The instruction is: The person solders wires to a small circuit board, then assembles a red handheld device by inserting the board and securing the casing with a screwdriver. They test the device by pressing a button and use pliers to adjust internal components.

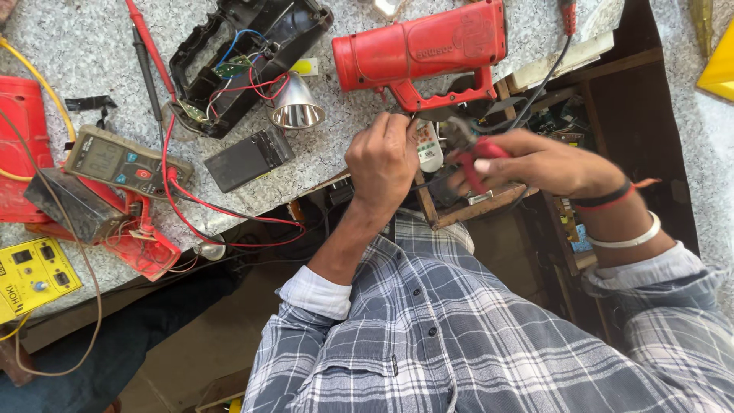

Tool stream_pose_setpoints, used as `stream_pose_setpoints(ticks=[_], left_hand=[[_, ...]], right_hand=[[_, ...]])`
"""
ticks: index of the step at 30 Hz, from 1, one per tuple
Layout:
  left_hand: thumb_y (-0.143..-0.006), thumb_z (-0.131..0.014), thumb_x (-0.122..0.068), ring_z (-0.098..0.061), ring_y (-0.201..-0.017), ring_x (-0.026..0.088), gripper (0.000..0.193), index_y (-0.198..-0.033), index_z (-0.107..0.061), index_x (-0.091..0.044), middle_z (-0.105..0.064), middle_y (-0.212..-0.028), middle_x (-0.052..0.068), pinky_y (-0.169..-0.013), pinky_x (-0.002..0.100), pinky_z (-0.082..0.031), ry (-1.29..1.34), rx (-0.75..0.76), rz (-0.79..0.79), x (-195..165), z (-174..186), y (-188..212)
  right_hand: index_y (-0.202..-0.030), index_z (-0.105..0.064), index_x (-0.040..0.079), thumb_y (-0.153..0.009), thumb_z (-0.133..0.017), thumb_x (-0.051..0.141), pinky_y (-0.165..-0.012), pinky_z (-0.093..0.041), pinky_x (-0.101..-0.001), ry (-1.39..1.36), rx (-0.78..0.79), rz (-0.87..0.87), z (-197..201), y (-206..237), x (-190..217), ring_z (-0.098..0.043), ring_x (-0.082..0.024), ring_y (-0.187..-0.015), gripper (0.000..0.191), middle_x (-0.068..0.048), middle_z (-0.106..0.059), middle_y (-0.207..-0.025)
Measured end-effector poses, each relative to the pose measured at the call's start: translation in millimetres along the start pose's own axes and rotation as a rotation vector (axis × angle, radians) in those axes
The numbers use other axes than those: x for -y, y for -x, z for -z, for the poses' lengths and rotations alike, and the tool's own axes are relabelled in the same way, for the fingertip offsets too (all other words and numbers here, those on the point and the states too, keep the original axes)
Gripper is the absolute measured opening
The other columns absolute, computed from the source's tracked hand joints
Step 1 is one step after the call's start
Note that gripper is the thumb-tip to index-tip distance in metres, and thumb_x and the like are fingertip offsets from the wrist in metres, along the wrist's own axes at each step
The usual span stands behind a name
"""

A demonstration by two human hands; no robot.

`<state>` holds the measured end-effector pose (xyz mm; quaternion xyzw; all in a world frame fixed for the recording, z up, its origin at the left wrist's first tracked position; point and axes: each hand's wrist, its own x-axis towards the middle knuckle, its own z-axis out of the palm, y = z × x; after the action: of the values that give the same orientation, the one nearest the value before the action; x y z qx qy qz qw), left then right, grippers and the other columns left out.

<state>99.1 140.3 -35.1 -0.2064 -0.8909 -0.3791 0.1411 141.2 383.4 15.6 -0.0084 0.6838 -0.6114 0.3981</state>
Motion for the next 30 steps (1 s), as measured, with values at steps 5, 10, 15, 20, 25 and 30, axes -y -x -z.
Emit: stream_pose_setpoints(ticks=[5, 10, 15, 20, 25, 30], left_hand=[[-0.088, -0.081, -0.015, -0.065, -0.070, 0.029, 0.016, -0.092, -0.067, -0.008, -0.062, -0.083, 0.006, -0.063, 0.043, -0.050, 0.057, -0.084, -0.012, 1, 4, 0], [-0.088, -0.078, -0.013, -0.066, -0.071, 0.028, 0.016, -0.096, -0.067, -0.004, -0.062, -0.085, 0.008, -0.064, 0.041, -0.052, -0.035, -0.033, -0.081, 3, 3, 2], [-0.086, -0.070, -0.004, -0.069, -0.077, 0.028, 0.010, -0.093, -0.063, -0.006, -0.064, -0.092, 0.009, -0.067, 0.041, -0.056, -0.150, 0.089, -0.033, 0, 2, 1], [-0.093, -0.074, -0.014, -0.069, -0.070, 0.031, 0.012, -0.093, -0.065, -0.006, -0.066, -0.091, 0.009, -0.060, 0.042, -0.054, 0.021, 0.050, 0.062, -1, 5, -2], [-0.097, -0.072, -0.016, -0.069, -0.069, 0.029, 0.010, -0.100, -0.067, -0.007, -0.063, -0.089, 0.007, -0.061, 0.040, -0.055, 0.064, -0.036, 0.000, -2, 7, 0], [-0.091, -0.072, -0.009, -0.067, -0.070, 0.028, 0.008, -0.096, -0.067, -0.005, -0.060, -0.088, 0.008, -0.062, 0.042, -0.054, -0.033, 0.018, -0.079, 3, 3, 6]], right_hand=[[-0.111, -0.062, -0.001, -0.100, -0.072, 0.016, -0.071, -0.048, -0.0285, 0.124, -0.678, 0.247, 1, 10, 6, -0.058, -0.009, -0.078, 0.022, -0.005, -0.063, -0.089], [-0.120, -0.058, -0.002, -0.102, -0.083, 0.001, -0.088, -0.058, -0.0318, 0.586, -0.908, 0.644, -1, -13, 9, -0.068, -0.018, -0.101, 0.031, -0.010, -0.068, -0.123], [-0.115, -0.057, 0.001, -0.094, -0.086, 0.004, -0.091, -0.056, -0.0347, 0.824, -0.881, 0.718, -1, -25, 15, -0.070, -0.029, -0.109, 0.036, -0.013, -0.067, -0.131], [-0.112, -0.060, 0.008, -0.096, -0.079, 0.004, -0.093, -0.049, -0.0387, 1.196, -0.802, 0.763, -1, -29, 22, -0.067, -0.025, -0.103, 0.026, -0.005, -0.074, -0.128], [-0.112, -0.063, 0.009, -0.101, -0.075, 0.015, -0.095, -0.047, -0.0399, 1.345, -0.802, 0.712, -12, -33, 32, -0.065, -0.024, -0.103, 0.017, -0.003, -0.072, -0.111], [-0.108, -0.065, 0.010, -0.104, -0.074, 0.027, -0.089, -0.046, -0.0397, 1.426, -0.764, 0.565, -18, -33, 47, -0.065, -0.023, -0.098, 0.020, -0.003, -0.069, -0.097]])
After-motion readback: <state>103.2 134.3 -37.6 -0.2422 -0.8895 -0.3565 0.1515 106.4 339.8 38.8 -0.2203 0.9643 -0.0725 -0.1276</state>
